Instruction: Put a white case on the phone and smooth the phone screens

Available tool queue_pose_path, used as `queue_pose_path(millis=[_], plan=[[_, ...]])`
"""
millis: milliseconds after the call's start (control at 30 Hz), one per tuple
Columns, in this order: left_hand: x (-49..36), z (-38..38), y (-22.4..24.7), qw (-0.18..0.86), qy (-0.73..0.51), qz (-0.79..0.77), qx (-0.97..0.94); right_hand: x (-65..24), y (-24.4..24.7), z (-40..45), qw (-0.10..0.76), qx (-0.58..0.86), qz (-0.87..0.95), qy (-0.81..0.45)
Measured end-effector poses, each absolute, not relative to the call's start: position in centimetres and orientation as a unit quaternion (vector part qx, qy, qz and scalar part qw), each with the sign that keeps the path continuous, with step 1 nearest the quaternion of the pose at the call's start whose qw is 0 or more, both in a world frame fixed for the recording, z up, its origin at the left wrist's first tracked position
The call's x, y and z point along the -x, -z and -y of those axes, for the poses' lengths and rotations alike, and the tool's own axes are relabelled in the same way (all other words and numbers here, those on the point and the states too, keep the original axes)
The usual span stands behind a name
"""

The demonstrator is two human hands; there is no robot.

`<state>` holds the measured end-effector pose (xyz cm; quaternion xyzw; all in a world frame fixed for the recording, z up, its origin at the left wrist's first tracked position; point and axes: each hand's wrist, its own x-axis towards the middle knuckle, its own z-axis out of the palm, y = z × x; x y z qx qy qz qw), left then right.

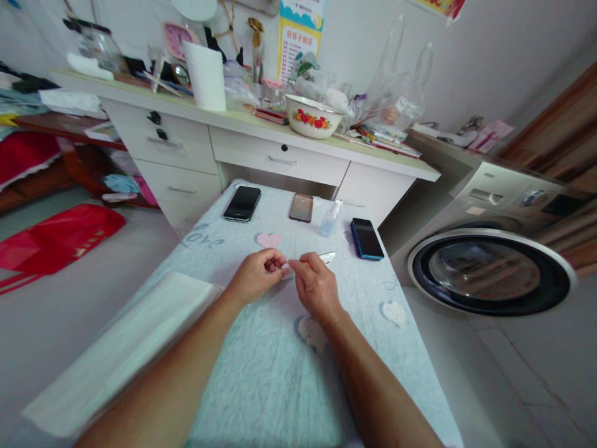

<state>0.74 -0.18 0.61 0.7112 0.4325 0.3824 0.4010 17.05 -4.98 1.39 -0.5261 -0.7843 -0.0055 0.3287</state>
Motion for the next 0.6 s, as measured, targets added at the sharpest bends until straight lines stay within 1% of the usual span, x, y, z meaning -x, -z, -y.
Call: queue_pose_path(millis=[133, 267, 600], plan=[[-0.8, 0.3, -0.8, 0.400, -0.373, -0.444, -0.710, -17.7, -1.3, 4.8, 0.349, 0.545, 0.762, 0.014], [-0.8, 0.3, -0.8, 0.399, -0.378, -0.443, -0.709, -17.5, -1.3, 4.8, 0.356, 0.533, 0.768, 0.012], [-0.8, 0.0, -0.6, 0.402, -0.388, -0.424, -0.713, -15.9, -1.5, 5.2, 0.324, 0.492, 0.808, 0.002]])
